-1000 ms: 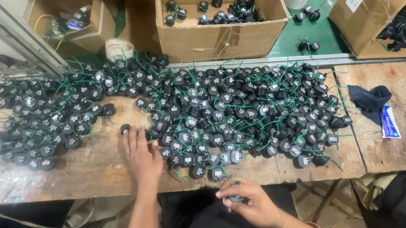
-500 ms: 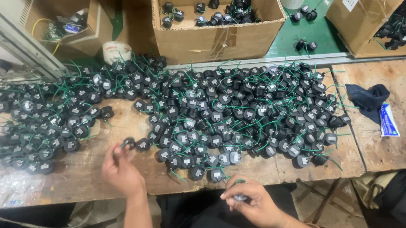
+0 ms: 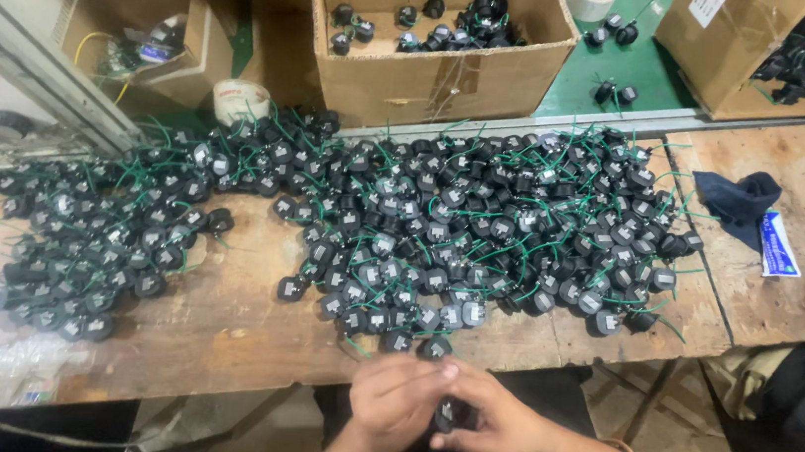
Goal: The person picks up black power adapters with green wires from a large pile on the workbench, turns each one over in their hands, and places some into a cardboard box at the back of the bench. They repeat this pick-inspect-place cycle one adapter at a time throughout the clip.
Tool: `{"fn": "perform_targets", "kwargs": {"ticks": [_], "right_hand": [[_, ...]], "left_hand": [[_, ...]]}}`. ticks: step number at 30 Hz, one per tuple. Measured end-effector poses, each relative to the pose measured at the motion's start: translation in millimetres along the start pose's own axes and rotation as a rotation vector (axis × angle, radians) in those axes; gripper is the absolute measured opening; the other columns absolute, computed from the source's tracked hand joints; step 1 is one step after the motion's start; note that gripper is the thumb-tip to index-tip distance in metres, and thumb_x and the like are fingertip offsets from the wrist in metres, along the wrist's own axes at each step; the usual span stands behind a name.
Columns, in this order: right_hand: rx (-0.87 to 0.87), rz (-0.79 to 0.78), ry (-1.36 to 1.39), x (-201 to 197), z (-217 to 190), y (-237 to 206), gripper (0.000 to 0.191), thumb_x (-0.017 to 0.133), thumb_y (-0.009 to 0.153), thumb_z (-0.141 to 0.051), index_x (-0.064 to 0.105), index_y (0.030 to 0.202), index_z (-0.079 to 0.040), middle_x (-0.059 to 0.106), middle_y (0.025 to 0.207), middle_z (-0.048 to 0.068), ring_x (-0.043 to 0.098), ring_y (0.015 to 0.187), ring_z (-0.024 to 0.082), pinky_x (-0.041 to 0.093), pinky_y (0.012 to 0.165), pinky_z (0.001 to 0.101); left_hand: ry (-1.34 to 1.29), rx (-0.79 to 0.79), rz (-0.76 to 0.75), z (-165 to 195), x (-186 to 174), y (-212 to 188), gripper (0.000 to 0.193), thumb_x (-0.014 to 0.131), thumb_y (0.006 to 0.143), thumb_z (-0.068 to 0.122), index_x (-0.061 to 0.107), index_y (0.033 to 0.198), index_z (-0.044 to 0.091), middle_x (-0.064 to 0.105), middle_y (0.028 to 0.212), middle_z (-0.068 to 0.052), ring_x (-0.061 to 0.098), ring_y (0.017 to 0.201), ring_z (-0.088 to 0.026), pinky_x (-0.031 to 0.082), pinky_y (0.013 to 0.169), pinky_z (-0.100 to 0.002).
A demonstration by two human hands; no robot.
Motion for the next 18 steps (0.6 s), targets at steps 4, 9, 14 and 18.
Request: {"fn": "perform_targets", "kwargs": {"ticks": [4, 9, 14, 18], "right_hand": [[0.122, 0.009, 0.166, -8, 8, -4, 0.052, 0.089, 0.087, -0.023, 0.064, 0.129, -0.006, 0.063, 0.123, 0.012, 0.064, 0.115, 0.029, 0.053, 0.098, 0.0406], [0.163, 0.229, 0.098, -16, 6, 5, 0.043, 0.088, 0.070, -0.016, 0.069, 0.106, -0.002, 0.062, 0.109, 0.011, 0.065, 0.102, 0.027, 0.052, 0.087, 0.0376], [0.217, 0.254, -0.023, -10, -6, 12, 0.040, 0.092, 0.068, -0.013, 0.069, 0.099, -0.002, 0.060, 0.104, 0.010, 0.065, 0.097, 0.024, 0.054, 0.081, 0.0343], [0.157, 0.257, -0.025, -11, -9, 11, 0.038, 0.090, 0.069, -0.009, 0.070, 0.101, -0.003, 0.059, 0.107, 0.010, 0.064, 0.102, 0.025, 0.054, 0.086, 0.0351]], "left_hand": [[-0.162, -0.068, -0.058, -3, 0, -2, 0.028, 0.075, 0.080, -0.005, 0.074, 0.107, 0.003, 0.077, 0.102, -0.009, 0.077, 0.086, -0.024, 0.063, 0.076, -0.036], [-0.252, -0.211, -0.188, -6, -9, -11, 0.024, 0.081, 0.080, 0.004, 0.071, 0.102, 0.006, 0.077, 0.114, -0.013, 0.074, 0.110, -0.030, 0.058, 0.097, -0.041], [-0.343, -0.659, -0.077, -1, 14, -17, 0.028, 0.088, 0.073, 0.006, 0.061, 0.081, 0.005, 0.075, 0.094, -0.009, 0.072, 0.088, -0.025, 0.057, 0.078, -0.035], [-0.262, -0.624, 0.087, 2, 26, -26, 0.028, 0.089, 0.075, 0.003, 0.060, 0.075, 0.006, 0.074, 0.088, -0.005, 0.073, 0.082, -0.020, 0.060, 0.073, -0.033]]}}
Point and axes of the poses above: each hand's wrist, its own y-axis towards the middle knuckle, its own x-axis out of the palm, z = x × y, the point moved 1 cm from there along y, towards the middle knuckle
